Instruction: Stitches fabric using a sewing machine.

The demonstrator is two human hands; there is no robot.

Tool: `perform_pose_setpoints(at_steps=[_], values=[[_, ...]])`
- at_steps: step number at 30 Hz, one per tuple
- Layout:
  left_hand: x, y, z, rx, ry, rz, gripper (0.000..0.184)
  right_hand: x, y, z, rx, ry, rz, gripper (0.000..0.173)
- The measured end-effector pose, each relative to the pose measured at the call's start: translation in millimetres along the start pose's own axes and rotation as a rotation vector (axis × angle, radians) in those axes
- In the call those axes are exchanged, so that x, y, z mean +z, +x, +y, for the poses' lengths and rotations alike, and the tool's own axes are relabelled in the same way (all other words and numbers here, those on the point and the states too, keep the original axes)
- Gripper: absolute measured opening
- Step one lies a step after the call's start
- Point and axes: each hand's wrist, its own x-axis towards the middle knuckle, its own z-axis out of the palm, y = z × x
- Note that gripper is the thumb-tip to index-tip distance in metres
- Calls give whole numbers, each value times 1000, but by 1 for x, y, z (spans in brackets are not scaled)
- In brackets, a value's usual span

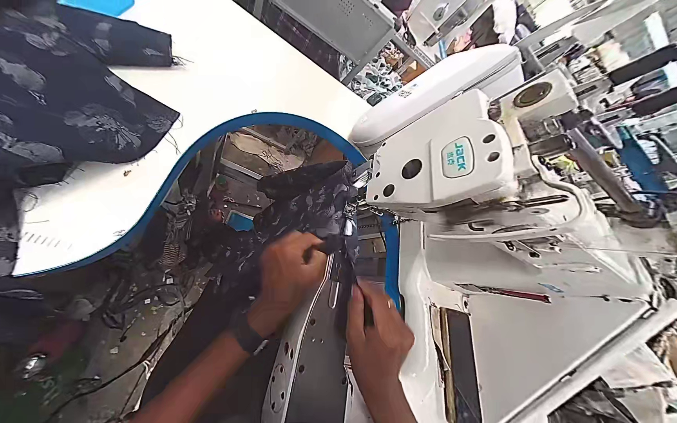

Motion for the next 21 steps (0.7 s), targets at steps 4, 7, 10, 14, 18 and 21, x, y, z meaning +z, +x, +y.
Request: perform_pose_setpoints(at_steps=[4,7,10,14,18,21], values=[[-42,-3,-28,-134,36,-169,19,-40,-26,13,157,221,-77,24],[-53,-25,-4,-38,-275,-324,23,-74,-7,7,87,136,-226,26],[-37,-50,11,123,-357,-292,30,-65,-17,-1,51,138,-328,21],[-13,-54,4,394,-294,-250,30,-48,4,-29,-127,170,-398,20],[-3,-19,-14,258,-650,-440,33,-21,30,-27,-150,233,-479,24],[4,-16,-12,228,-594,-359,32,-21,38,-18,-137,183,-510,25]])
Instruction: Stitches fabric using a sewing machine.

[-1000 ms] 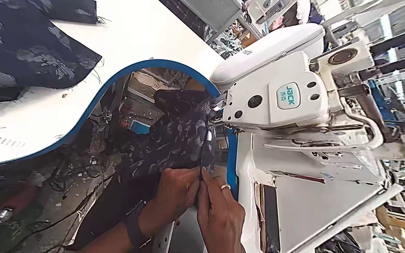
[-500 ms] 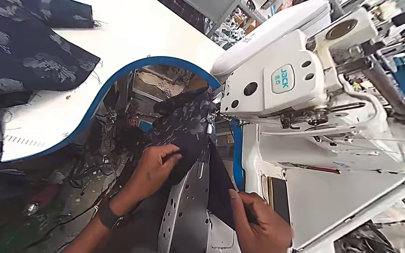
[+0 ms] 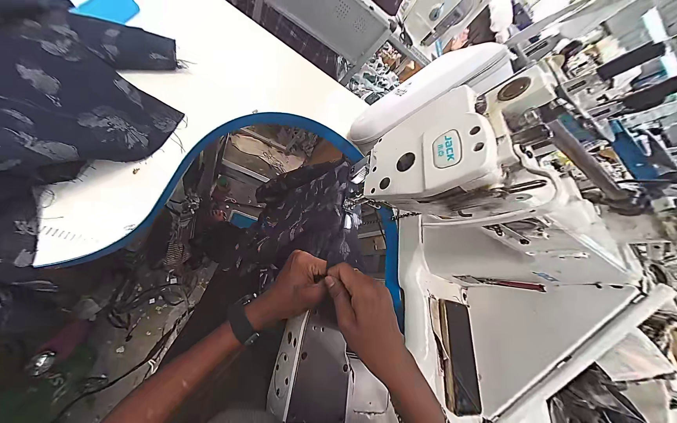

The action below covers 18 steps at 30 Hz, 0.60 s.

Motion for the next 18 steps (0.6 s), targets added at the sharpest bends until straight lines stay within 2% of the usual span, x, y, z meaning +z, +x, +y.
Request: perform_pose_setpoints(at_steps=[2,3,7,10,12,15,18], values=[[10,-6,9,37,238,159,21,0,-5,4,-38,-139,118,25],[14,-8,12,64,325,220,21,3,-9,6,-57,-198,182,25],[24,-1,5,151,390,329,22,14,-11,14,-92,-267,269,26],[20,13,-4,155,382,340,22,18,2,20,-95,-259,284,26],[19,19,-3,173,492,334,24,21,3,22,-70,-278,324,26],[12,14,19,174,736,213,26,23,-15,13,-10,-334,406,27],[10,-3,24,144,710,117,26,26,-28,2,9,-331,420,26]])
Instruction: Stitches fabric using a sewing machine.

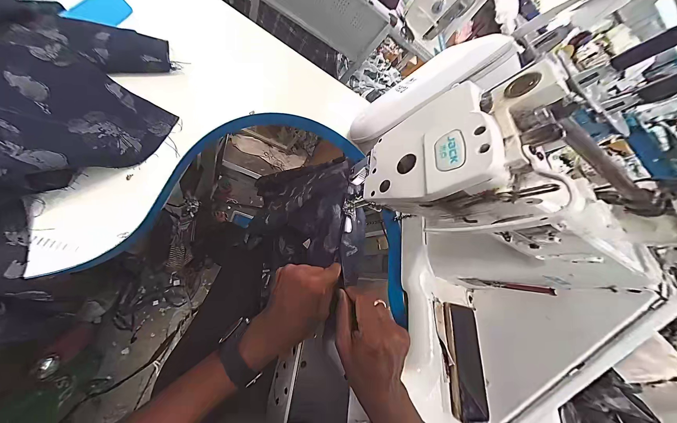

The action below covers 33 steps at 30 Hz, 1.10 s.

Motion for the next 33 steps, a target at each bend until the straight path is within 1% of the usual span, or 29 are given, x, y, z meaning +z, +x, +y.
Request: perform_pose_setpoints(at_steps=[2,6,8,10,12,13,17,19,21,23,26,28,30,33], values=[[-1,4,-5,-3,-48,-7,27,5,6,-3,-12,14,22,26],[-5,-3,3,-54,-138,-91,29,0,0,-1,23,25,24,26],[-7,-1,-3,-67,-195,-102,29,4,-1,-3,39,28,51,25],[-8,1,-6,-78,-241,-109,28,1,-5,-5,53,25,28,24],[-10,0,-4,-75,-219,-128,30,-10,-10,-5,63,18,-68,22],[-11,0,-3,-65,-183,-131,30,-19,-10,-5,70,17,-148,20],[-15,-3,-3,29,-36,-103,28,-52,-2,-1,63,1,-519,20],[-16,-2,-2,32,-20,-117,27,-68,7,1,26,15,-688,24],[-15,-3,-1,5,-55,-141,28,-77,10,1,-15,38,-765,25],[-14,-6,0,-28,-90,-154,30,-77,11,5,-31,70,-757,24],[-16,-7,3,-60,-114,-181,31,-68,8,8,-30,151,-621,20],[-17,-6,4,-73,-119,-198,30,-62,5,4,42,249,-494,17],[-19,-4,5,-106,-128,-229,31,-54,3,0,123,322,-388,22],[-22,-3,7,-153,-133,-248,33,-47,0,1,173,378,-312,24]])
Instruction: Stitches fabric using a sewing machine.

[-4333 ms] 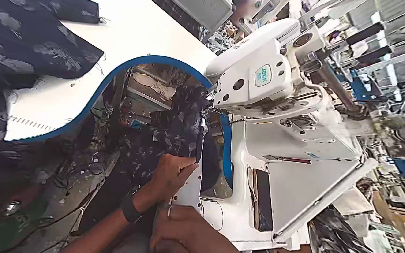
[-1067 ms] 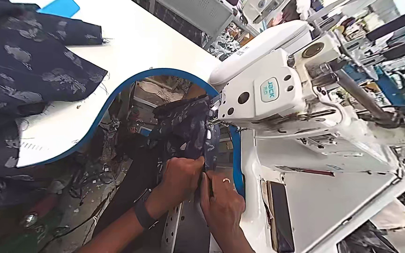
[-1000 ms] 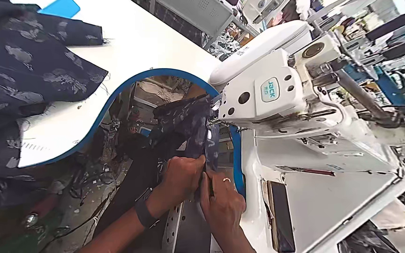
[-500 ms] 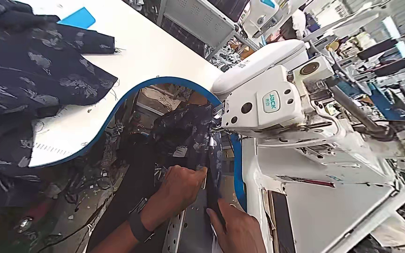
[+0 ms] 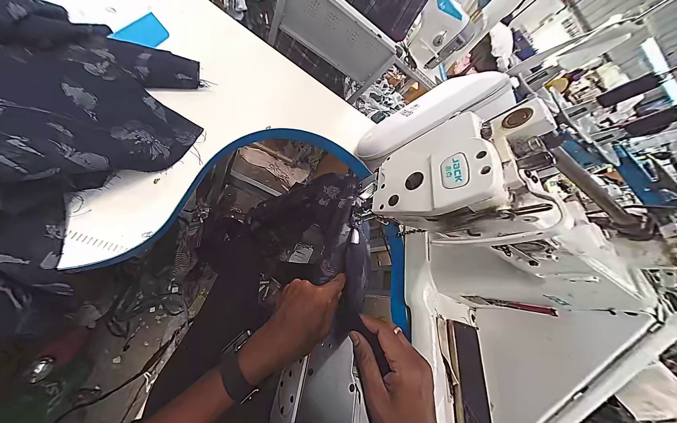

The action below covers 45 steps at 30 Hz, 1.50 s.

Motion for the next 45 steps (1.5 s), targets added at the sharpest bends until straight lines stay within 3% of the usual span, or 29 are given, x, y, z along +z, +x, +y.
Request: perform_pose_setpoints(at_steps=[11,14,17,20,26,33,36,39,42,43,45], values=[[6,0,1,-31,-129,26,26,33,1,20,-378,-220,351,19],[8,-4,2,-26,-186,38,26,40,9,26,-355,-193,387,15],[20,-12,0,57,-159,167,26,49,14,33,-337,-152,434,14],[31,-3,-7,152,-54,324,22,58,16,38,-328,-94,457,19],[38,31,-13,201,198,449,19,59,45,46,-303,-127,470,19],[38,51,-15,115,225,380,18,65,55,43,-142,-134,349,24],[9,51,-11,120,97,310,21,67,45,40,-167,-114,311,26],[-48,79,-11,-106,-161,113,40,72,38,32,-230,-206,255,29],[-10,130,-70,-442,-716,-38,47,76,40,28,-288,-283,268,31],[13,149,-85,-502,-837,-45,48,76,40,30,-292,-292,279,31],[20,195,-93,-507,-956,-26,42,78,44,30,-281,-283,303,30]])
